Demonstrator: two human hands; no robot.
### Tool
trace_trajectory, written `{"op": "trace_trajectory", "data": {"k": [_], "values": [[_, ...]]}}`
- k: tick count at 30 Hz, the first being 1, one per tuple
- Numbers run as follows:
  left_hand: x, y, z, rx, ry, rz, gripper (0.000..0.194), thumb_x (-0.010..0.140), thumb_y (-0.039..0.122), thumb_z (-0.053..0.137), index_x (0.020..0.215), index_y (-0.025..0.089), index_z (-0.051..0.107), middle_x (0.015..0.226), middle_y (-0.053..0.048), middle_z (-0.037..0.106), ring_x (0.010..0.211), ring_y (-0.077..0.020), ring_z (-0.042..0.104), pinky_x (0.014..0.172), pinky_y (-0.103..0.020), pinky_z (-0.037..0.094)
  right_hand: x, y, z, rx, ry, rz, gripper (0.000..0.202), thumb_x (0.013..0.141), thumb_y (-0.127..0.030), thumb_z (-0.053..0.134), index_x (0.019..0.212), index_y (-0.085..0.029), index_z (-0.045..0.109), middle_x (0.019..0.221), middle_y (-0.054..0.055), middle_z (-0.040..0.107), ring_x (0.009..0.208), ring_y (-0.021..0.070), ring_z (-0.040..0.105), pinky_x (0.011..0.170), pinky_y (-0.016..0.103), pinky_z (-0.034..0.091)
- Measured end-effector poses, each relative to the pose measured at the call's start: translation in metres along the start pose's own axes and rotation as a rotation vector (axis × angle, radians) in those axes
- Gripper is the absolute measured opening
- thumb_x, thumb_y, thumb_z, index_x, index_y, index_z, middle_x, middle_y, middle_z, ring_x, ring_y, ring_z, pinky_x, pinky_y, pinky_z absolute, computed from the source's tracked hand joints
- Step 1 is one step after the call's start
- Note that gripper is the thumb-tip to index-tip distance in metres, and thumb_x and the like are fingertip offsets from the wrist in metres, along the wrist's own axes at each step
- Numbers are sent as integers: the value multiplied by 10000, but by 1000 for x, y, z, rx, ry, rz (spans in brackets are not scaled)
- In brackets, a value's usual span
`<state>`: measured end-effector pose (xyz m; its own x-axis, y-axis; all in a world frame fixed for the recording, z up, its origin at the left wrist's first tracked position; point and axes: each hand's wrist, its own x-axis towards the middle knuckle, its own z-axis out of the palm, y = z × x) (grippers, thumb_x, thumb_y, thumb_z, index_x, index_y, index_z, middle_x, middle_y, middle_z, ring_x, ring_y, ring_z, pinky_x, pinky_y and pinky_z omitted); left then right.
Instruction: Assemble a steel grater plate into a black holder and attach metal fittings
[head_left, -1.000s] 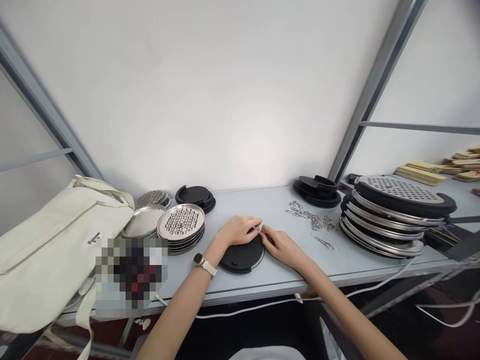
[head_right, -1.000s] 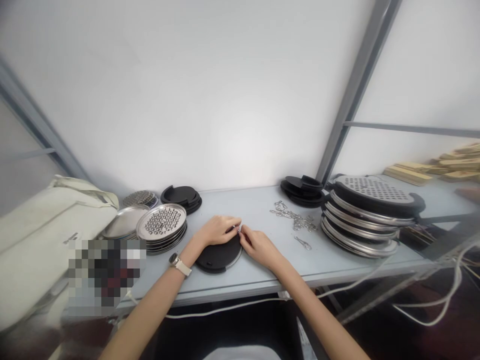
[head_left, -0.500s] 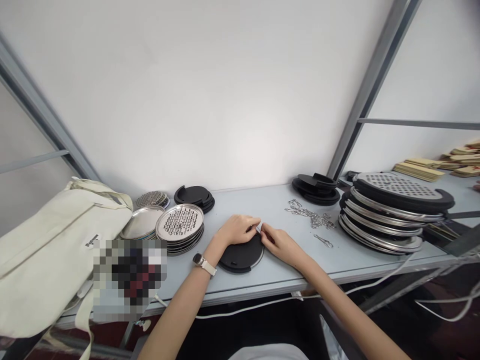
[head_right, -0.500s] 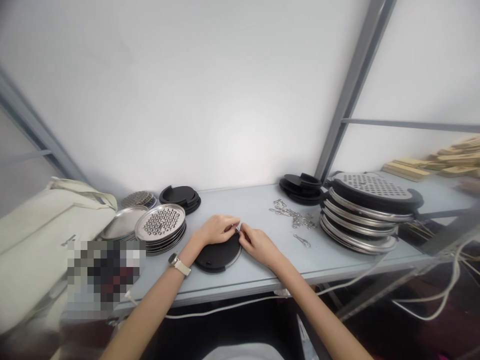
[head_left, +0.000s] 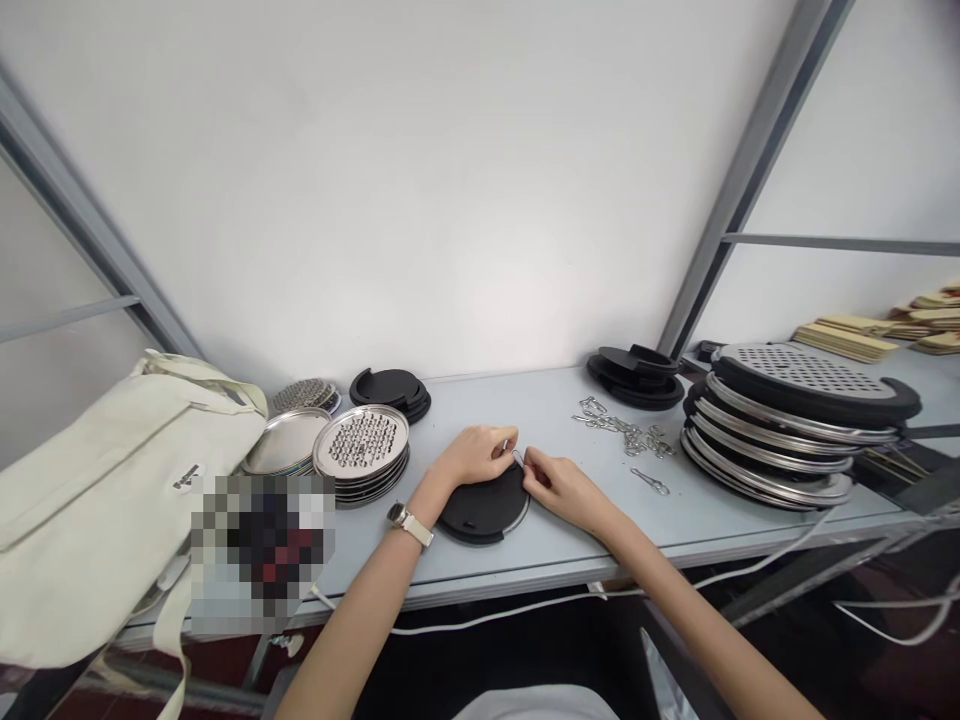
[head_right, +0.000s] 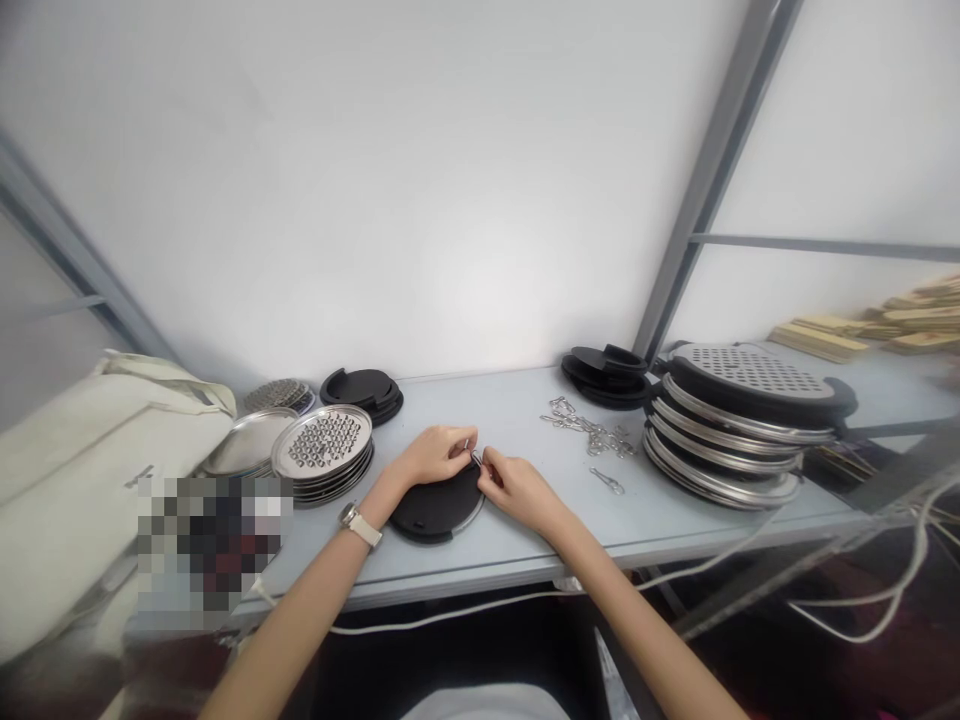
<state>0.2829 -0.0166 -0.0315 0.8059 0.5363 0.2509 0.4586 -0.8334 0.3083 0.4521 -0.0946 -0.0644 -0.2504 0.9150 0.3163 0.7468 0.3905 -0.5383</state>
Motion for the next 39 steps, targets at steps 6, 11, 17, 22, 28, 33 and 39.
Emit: {"op": "trace_trajectory", "data": {"k": [6, 11, 17, 22, 28, 33, 39], "values": [[0, 3, -2, 61, 2, 21, 176, 888, 348, 412, 884, 204, 514, 632, 29, 540, 558, -134, 478, 551, -241, 305, 0, 1, 1, -4, -16, -4, 101, 836, -228, 367, 747, -203, 408, 580, -47, 455, 491, 95, 390, 519, 217, 274], [1, 3, 1, 122, 2, -2, 201, 910, 332, 388, 832, 198, 517, 715, 1, 590, 612, -142, 516, 566, -248, 304, 0, 1, 0, -23, -9, -9, 94, 825, -216, 376, 741, -203, 416, 573, -50, 452, 484, 92, 376, 515, 217, 271], [2, 1, 2, 144, -4, -13, 229, 911, 303, 370, 780, 190, 519, 712, -7, 586, 621, -143, 519, 571, -255, 310, 0, 0, 0, -16, -12, 2, 101, 818, -213, 379, 725, -203, 419, 570, -49, 457, 485, 92, 380, 515, 213, 273], [3, -2, 3, 143, 10, 9, 231, 911, 270, 364, 742, 187, 499, 690, -1, 576, 599, -139, 502, 557, -256, 310, 1, -1, -1, -15, -22, 7, 94, 808, -207, 382, 716, -206, 400, 568, -50, 457, 483, 92, 385, 517, 209, 269], [3, 0, 2, 124, -18, -46, 236, 908, 272, 353, 775, 190, 529, 712, -13, 591, 646, -149, 528, 603, -250, 339, 0, -2, -2, -31, -27, 21, 88, 789, -198, 386, 702, -207, 396, 559, -52, 449, 478, 93, 383, 513, 207, 258], [3, -1, 3, 118, -13, -39, 234, 908, 275, 355, 778, 190, 530, 725, -15, 601, 639, -147, 526, 599, -246, 335, -1, -1, -1, -36, -21, 13, 83, 778, -194, 387, 697, -207, 394, 555, -54, 435, 473, 89, 366, 508, 207, 250], [3, -5, 6, 120, 12, -10, 209, 901, 269, 369, 773, 191, 516, 709, -6, 595, 618, -145, 514, 586, -242, 320, -1, -1, 0, -37, -23, 2, 82, 781, -193, 384, 701, -205, 400, 554, -54, 440, 478, 88, 378, 513, 201, 252]]}}
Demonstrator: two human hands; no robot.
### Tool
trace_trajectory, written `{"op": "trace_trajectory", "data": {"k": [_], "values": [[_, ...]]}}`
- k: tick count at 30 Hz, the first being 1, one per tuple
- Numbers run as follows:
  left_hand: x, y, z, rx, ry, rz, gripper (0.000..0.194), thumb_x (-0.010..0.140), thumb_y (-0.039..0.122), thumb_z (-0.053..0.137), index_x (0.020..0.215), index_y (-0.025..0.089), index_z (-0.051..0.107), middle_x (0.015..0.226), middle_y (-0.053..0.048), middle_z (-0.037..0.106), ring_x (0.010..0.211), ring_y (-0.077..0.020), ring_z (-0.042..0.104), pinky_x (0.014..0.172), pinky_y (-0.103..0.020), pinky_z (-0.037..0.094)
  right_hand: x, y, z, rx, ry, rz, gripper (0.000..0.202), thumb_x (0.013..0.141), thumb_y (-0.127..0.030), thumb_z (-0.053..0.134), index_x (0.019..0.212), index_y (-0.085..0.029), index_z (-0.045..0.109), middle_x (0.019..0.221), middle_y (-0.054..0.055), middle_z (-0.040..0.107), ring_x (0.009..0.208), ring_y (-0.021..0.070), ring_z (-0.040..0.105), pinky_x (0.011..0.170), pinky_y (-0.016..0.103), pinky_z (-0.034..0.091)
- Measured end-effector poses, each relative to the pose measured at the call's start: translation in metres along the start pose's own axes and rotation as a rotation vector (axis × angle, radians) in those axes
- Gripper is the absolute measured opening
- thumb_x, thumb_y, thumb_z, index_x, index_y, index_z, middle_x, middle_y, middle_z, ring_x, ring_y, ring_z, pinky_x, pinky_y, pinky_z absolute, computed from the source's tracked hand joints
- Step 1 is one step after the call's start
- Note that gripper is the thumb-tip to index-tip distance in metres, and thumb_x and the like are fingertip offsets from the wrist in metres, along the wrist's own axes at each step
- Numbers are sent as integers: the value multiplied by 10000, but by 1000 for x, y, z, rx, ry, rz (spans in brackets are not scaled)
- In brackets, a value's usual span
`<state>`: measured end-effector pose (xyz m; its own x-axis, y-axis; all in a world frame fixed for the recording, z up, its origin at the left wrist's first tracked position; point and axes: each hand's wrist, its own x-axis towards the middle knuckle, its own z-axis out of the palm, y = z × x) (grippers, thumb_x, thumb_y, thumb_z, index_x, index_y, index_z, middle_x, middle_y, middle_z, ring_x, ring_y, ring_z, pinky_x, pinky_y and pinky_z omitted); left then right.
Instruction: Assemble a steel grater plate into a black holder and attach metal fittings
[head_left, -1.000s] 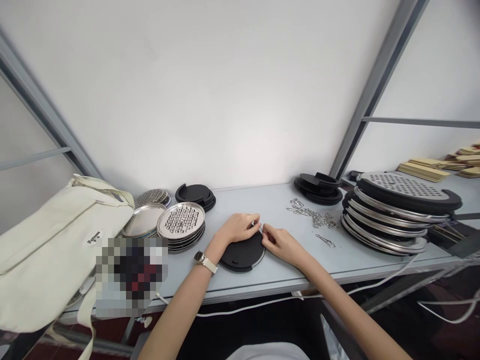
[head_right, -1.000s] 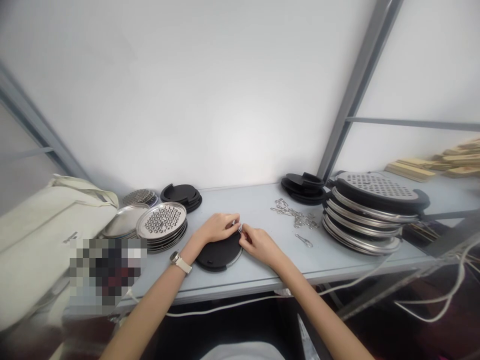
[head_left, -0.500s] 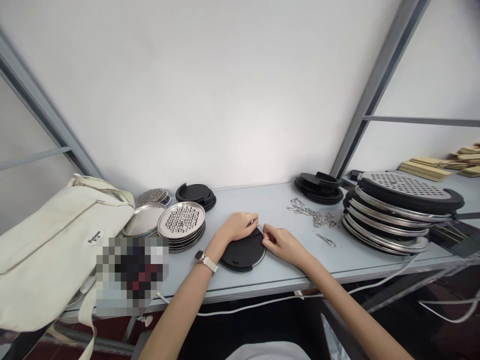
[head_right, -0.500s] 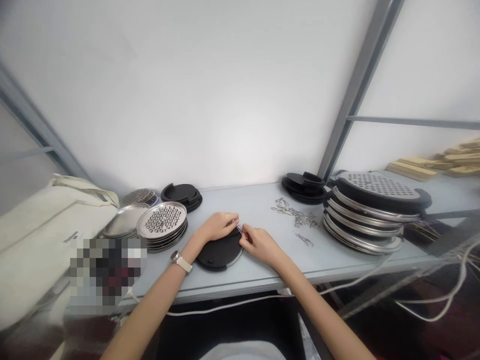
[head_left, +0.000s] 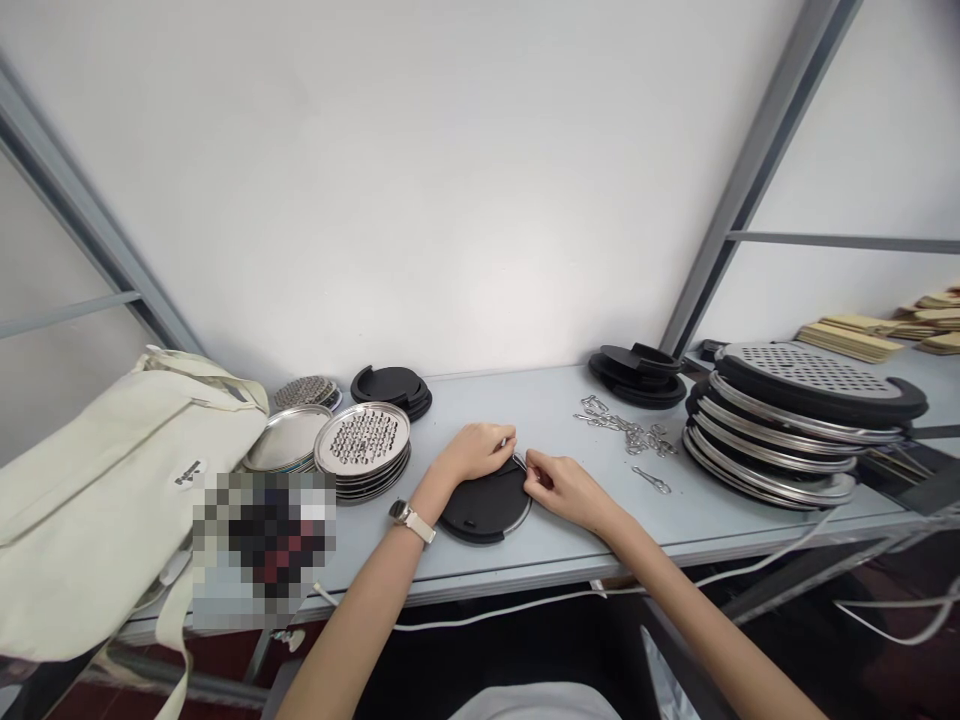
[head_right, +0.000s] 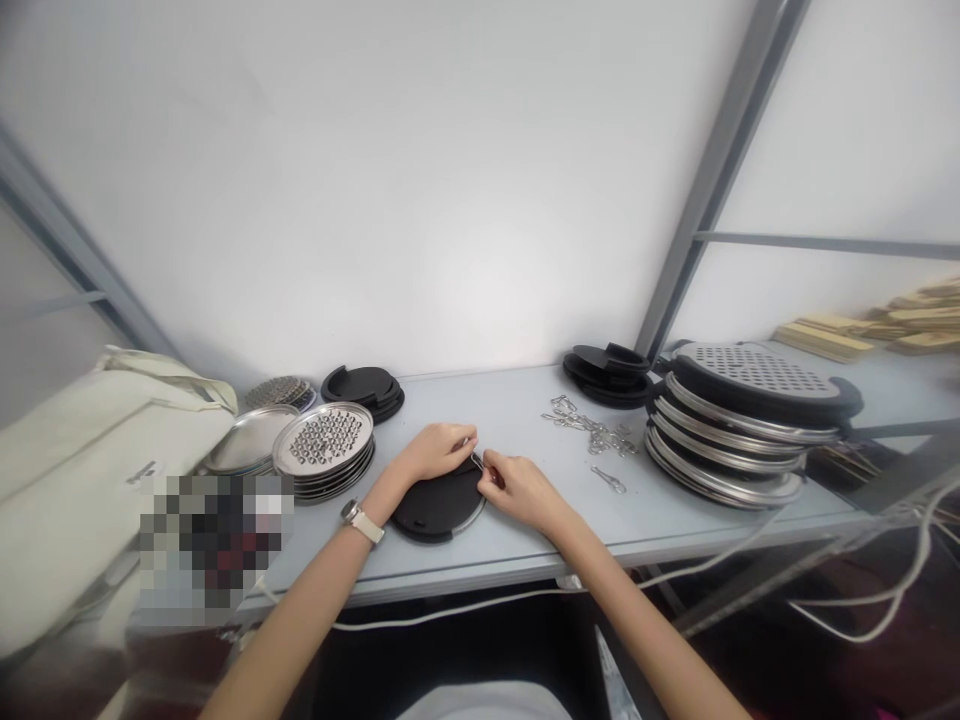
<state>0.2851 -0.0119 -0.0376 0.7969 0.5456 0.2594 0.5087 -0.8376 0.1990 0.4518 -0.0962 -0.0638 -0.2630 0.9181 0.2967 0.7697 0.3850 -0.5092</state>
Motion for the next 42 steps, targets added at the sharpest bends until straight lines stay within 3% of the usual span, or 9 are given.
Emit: {"op": "trace_trajectory", "data": {"k": [9, 14, 18, 27, 34, 42], "values": [[0, 2, -1, 4, -16, -10, 215, 907, 266, 360, 784, 185, 517, 736, -17, 604, 645, -148, 529, 602, -245, 332, 0, -1, 0, 40, 7, 6, 150, 848, -264, 357, 706, -216, 374, 540, -59, 404, 473, 99, 361, 504, 206, 261], [0, 1, -1, 45, -17, -6, 236, 922, 270, 341, 783, 187, 512, 744, -17, 610, 654, -150, 542, 612, -251, 344, 0, -2, -1, 84, 10, 5, 39, 838, -253, 368, 844, -223, 393, 556, -68, 442, 472, 108, 402, 503, 205, 280], [0, 1, 0, 61, -22, -3, 244, 930, 269, 328, 787, 190, 509, 755, -12, 614, 655, -148, 547, 615, -253, 347, -1, -2, -1, 103, -9, 7, 80, 850, -254, 350, 918, -229, 384, 522, -84, 414, 453, 116, 394, 494, 207, 275], [0, 0, 1, 62, 23, 35, 203, 912, 241, 361, 759, 186, 482, 748, 2, 564, 645, -133, 503, 599, -250, 343, 0, 0, 2, 50, 39, -4, 79, 859, -265, 353, 799, -225, 383, 540, -72, 383, 463, 104, 360, 497, 210, 268], [1, -6, 5, 75, 139, 2, 164, 892, 248, 417, 773, 167, 496, 858, -35, 520, 816, -153, 497, 749, -260, 389, 0, 0, 0, 30, 49, 6, 157, 884, -277, 315, 790, -215, 424, 552, -51, 426, 467, 107, 383, 506, 217, 285], [3, -9, 8, 97, 53, -7, 233, 915, 259, 373, 739, 168, 498, 777, -16, 564, 719, -146, 512, 754, -286, 383, 1, 1, 0, 14, 42, 26, 187, 901, -299, 311, 750, -221, 390, 551, -53, 434, 463, 107, 387, 501, 213, 262]]}}
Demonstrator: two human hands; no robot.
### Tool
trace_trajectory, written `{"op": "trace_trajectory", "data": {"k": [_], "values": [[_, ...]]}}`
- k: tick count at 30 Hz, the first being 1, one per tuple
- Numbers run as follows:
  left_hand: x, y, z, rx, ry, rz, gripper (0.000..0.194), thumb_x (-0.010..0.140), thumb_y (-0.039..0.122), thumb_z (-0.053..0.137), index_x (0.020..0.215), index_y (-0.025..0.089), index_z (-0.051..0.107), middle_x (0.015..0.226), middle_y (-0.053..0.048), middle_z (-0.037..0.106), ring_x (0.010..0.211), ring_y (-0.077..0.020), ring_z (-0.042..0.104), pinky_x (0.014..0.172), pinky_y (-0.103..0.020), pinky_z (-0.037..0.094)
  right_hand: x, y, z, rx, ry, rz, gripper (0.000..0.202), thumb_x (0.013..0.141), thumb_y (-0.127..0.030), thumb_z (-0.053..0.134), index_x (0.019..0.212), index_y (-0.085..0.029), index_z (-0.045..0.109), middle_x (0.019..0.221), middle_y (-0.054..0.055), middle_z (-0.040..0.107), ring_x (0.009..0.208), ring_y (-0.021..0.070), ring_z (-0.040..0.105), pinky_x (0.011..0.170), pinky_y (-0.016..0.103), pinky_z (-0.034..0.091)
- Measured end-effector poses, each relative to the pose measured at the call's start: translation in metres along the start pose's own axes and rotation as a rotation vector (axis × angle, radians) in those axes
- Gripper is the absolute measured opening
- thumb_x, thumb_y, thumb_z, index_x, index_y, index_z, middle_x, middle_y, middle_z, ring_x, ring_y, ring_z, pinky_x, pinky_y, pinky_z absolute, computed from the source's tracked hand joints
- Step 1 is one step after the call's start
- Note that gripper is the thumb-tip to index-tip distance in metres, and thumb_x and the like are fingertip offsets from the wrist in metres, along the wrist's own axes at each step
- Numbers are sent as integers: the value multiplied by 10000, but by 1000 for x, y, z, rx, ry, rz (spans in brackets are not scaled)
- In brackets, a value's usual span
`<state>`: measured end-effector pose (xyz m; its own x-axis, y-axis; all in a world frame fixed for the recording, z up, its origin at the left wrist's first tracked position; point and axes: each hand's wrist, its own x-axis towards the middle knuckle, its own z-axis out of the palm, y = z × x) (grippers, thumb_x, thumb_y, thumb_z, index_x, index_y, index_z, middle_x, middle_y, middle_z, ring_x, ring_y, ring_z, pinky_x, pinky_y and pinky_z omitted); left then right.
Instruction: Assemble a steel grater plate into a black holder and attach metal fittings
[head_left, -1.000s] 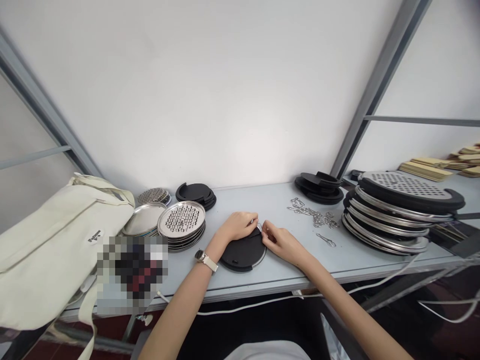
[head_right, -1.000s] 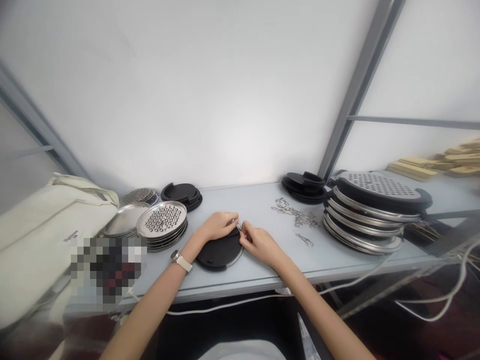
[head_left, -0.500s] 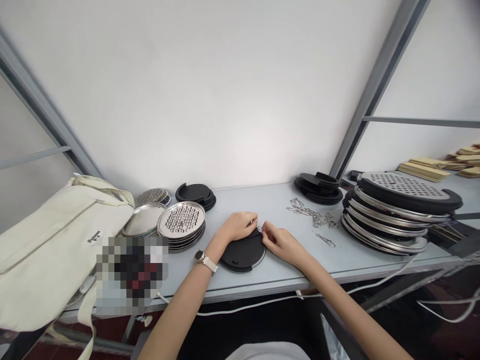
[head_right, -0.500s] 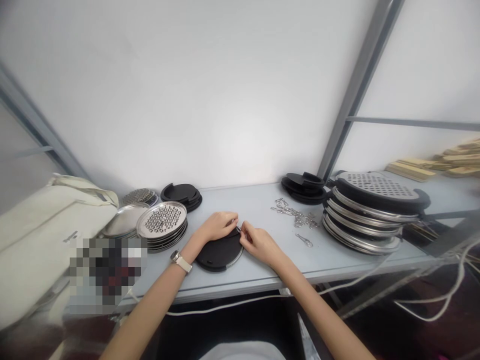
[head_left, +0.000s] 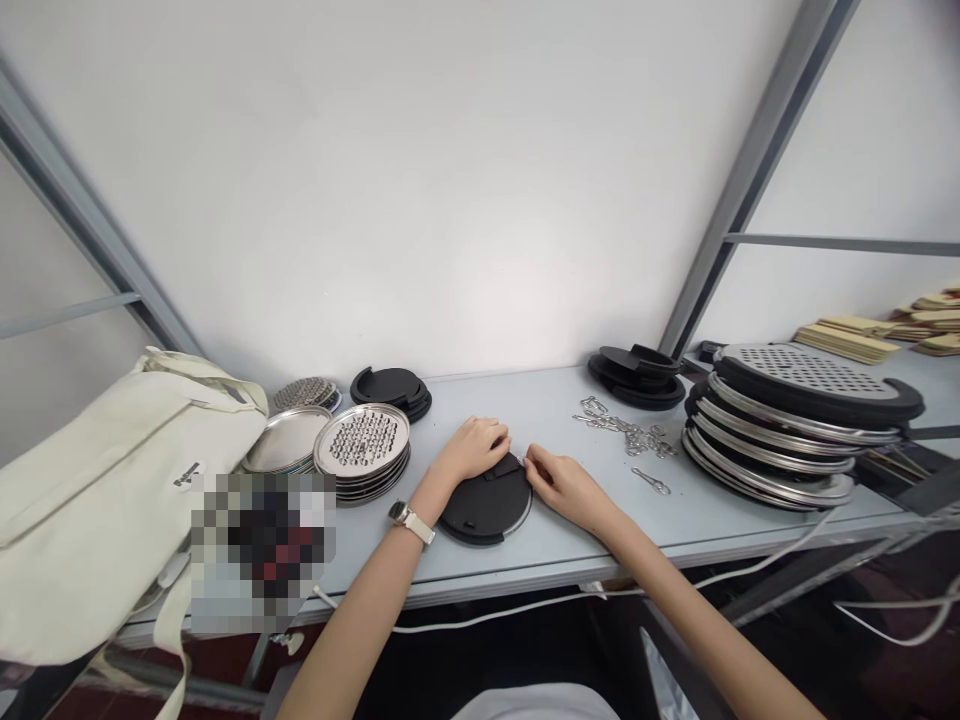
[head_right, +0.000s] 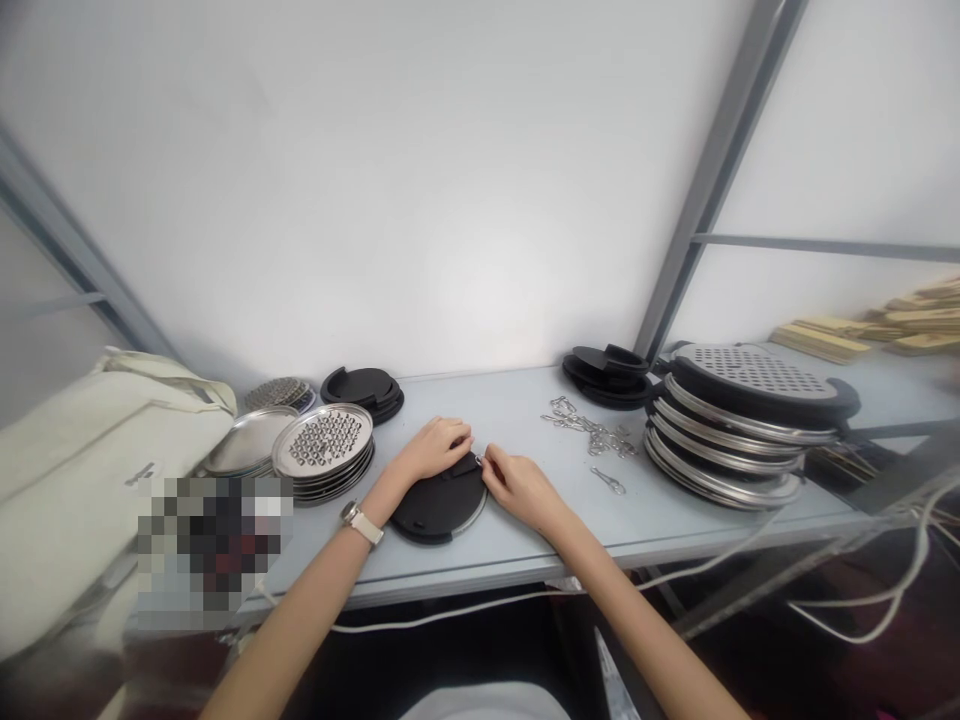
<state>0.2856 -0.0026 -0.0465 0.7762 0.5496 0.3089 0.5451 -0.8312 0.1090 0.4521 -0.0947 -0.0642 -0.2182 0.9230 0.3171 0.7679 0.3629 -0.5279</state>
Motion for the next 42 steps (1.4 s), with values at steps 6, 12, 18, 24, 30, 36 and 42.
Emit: {"op": "trace_trajectory", "data": {"k": [6, 12, 18, 24, 30, 36, 42], "values": [[1, 0, 1, 0, -32, -25, 243, 915, 265, 368, 753, 167, 521, 784, -30, 572, 740, -156, 527, 731, -276, 395, 0, 3, 2, -5, 13, 13, 195, 901, -303, 314, 740, -221, 385, 537, -57, 419, 459, 108, 382, 504, 217, 251], [0, -1, 1, -11, -68, -61, 236, 915, 259, 348, 785, 171, 525, 808, -35, 567, 771, -162, 533, 718, -272, 409, 7, 2, 4, 33, 13, 60, 245, 892, -315, 322, 677, -209, 372, 541, -50, 422, 486, 101, 380, 505, 211, 254], [0, -1, 1, -6, -89, -78, 237, 911, 262, 339, 808, 172, 532, 833, -42, 569, 776, -165, 536, 712, -273, 417, 15, -1, 5, 39, 13, 85, 263, 883, -313, 321, 649, -202, 368, 544, -44, 423, 495, 99, 379, 497, 214, 251], [1, 0, 0, 3, -86, -68, 223, 906, 246, 336, 817, 173, 527, 855, -39, 566, 805, -167, 536, 734, -277, 419, 7, -2, 2, 32, -15, 36, 256, 894, -306, 305, 673, -205, 384, 542, -44, 416, 480, 100, 361, 494, 218, 251], [2, 0, 1, 23, -78, -78, 213, 901, 236, 341, 811, 172, 523, 854, -44, 570, 810, -170, 542, 729, -279, 421, 5, -3, 1, -4, -23, 27, 243, 894, -286, 302, 690, -207, 408, 535, -41, 425, 465, 103, 365, 490, 220, 251], [1, -3, 1, 49, -57, -102, 225, 904, 226, 323, 818, 169, 523, 848, -47, 570, 796, -169, 540, 739, -283, 416, 2, -3, 0, -18, -12, 22, 253, 894, -299, 306, 674, -211, 392, 514, -50, 403, 455, 101, 359, 487, 214, 243], [1, -2, 1, 56, -49, -104, 216, 907, 226, 332, 819, 170, 522, 853, -48, 572, 810, -175, 543, 746, -290, 419, 2, -1, 1, -26, -11, 16, 254, 901, -302, 297, 688, -213, 403, 519, -42, 422, 457, 109, 382, 494, 222, 251]]}}
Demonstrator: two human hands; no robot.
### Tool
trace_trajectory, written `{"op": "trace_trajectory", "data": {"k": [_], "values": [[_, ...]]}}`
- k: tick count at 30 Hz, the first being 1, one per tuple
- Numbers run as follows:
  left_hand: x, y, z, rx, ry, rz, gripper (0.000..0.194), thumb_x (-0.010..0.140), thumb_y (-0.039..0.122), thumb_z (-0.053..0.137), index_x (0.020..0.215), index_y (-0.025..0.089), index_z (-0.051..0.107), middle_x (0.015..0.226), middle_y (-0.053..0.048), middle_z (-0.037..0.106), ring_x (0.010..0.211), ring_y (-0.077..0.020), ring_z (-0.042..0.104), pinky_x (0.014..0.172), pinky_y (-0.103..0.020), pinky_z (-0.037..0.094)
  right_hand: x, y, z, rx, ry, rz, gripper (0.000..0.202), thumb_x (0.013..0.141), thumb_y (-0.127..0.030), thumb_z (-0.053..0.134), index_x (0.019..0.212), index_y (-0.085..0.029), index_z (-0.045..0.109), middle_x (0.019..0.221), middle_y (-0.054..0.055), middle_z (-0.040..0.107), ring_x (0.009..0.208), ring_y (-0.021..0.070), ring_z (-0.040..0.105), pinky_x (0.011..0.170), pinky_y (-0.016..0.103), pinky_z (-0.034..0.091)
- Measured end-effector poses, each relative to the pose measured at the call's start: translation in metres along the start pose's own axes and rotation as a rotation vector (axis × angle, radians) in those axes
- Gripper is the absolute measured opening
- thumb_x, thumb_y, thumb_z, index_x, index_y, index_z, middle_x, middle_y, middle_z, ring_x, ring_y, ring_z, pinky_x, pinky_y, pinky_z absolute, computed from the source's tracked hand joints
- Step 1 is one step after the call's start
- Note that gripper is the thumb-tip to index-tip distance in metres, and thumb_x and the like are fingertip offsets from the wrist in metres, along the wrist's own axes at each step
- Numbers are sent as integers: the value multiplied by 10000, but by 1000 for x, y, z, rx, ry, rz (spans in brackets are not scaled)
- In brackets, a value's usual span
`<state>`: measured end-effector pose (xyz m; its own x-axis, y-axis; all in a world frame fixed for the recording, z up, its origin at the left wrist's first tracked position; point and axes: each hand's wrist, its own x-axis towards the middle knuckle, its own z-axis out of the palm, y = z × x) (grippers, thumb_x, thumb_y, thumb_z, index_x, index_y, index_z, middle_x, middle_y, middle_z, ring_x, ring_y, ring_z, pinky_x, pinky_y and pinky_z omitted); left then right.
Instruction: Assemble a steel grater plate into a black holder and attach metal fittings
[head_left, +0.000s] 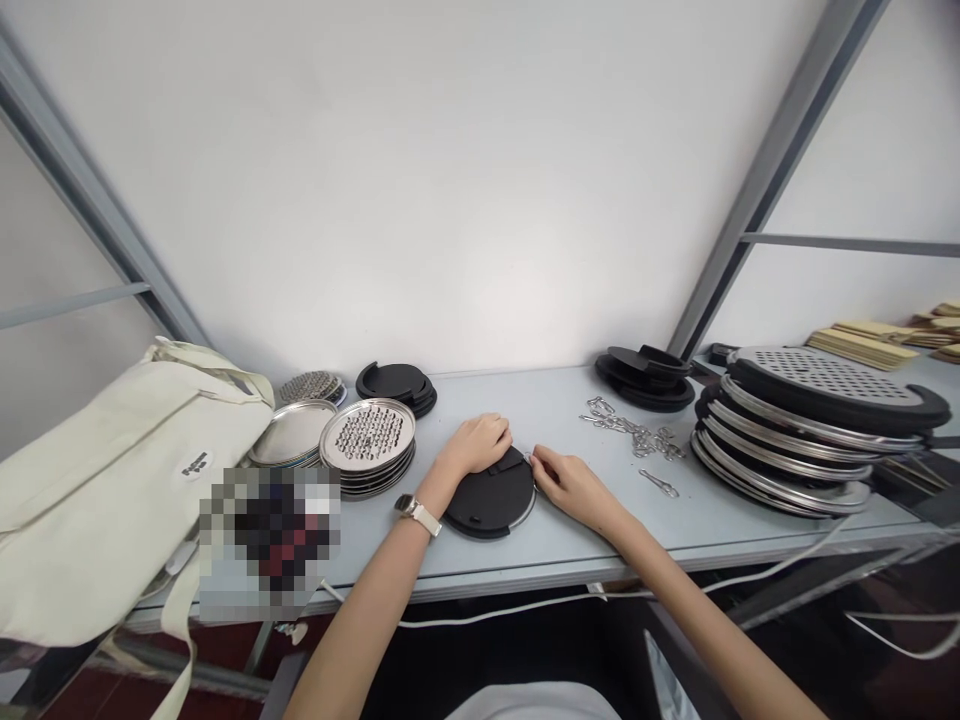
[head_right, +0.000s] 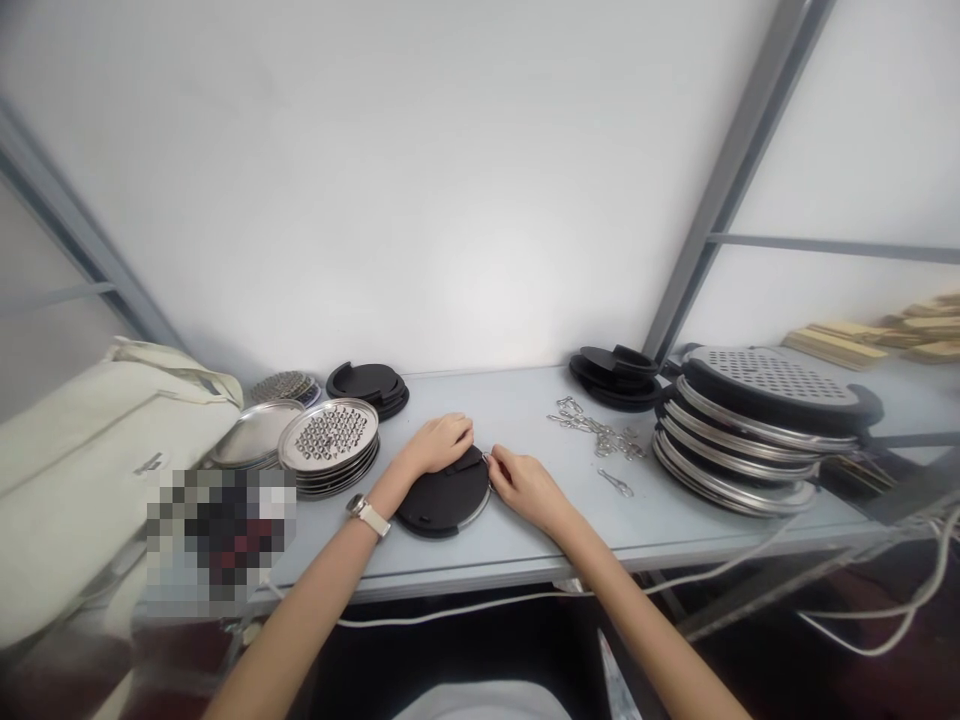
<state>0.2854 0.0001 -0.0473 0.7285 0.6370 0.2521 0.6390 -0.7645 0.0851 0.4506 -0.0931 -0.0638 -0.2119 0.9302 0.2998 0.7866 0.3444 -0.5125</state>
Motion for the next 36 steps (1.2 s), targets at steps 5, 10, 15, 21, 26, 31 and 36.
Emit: {"op": "trace_trajectory", "data": {"k": [5, 10, 15, 21, 26, 31, 36], "values": [[0, 4, -4, -2, 8, 5, 212, 907, 223, 332, 826, 171, 521, 862, -52, 569, 822, -176, 542, 750, -293, 416, 0, 1, 0, 9, 13, -1, 266, 912, -318, 283, 693, -216, 394, 529, -38, 429, 467, 117, 396, 498, 227, 253], [0, 6, -4, -7, 5, 10, 222, 909, 221, 327, 823, 170, 525, 856, -52, 569, 818, -174, 542, 752, -294, 417, 1, 2, 2, 5, 22, 0, 273, 915, -326, 281, 696, -217, 404, 537, -30, 456, 473, 122, 417, 497, 224, 263], [0, 6, -2, -9, -6, 16, 219, 906, 226, 334, 829, 169, 532, 856, -53, 573, 820, -176, 543, 754, -293, 418, 2, 2, 4, 3, 46, 15, 273, 920, -337, 279, 700, -219, 390, 539, -32, 462, 476, 126, 435, 505, 224, 271], [0, 6, -1, -6, -14, 25, 226, 912, 239, 333, 827, 171, 531, 868, -57, 578, 823, -179, 548, 752, -298, 422, 3, 4, 2, 4, 110, 46, 263, 923, -330, 285, 701, -219, 376, 541, -35, 442, 473, 121, 412, 508, 228, 277], [1, 5, -1, -2, -23, 21, 226, 908, 239, 338, 829, 172, 538, 863, -57, 579, 824, -180, 550, 759, -297, 422, 3, 4, 1, 22, 103, 26, 274, 924, -334, 282, 704, -216, 392, 553, -27, 458, 489, 121, 420, 509, 228, 284], [1, 5, 0, -1, -21, 25, 216, 906, 230, 338, 822, 173, 530, 873, -56, 582, 827, -180, 550, 755, -299, 423, 3, 2, 2, 1, 5, -22, 281, 927, -335, 275, 707, -217, 405, 554, -27, 467, 487, 124, 434, 515, 228, 281], [1, 4, 1, 0, -22, 25, 216, 906, 237, 339, 825, 172, 528, 875, -56, 582, 830, -179, 551, 749, -294, 422, 2, 2, 1, -6, -16, -33, 278, 932, -333, 265, 714, -218, 395, 547, -32, 443, 482, 126, 428, 515, 228, 269]]}}
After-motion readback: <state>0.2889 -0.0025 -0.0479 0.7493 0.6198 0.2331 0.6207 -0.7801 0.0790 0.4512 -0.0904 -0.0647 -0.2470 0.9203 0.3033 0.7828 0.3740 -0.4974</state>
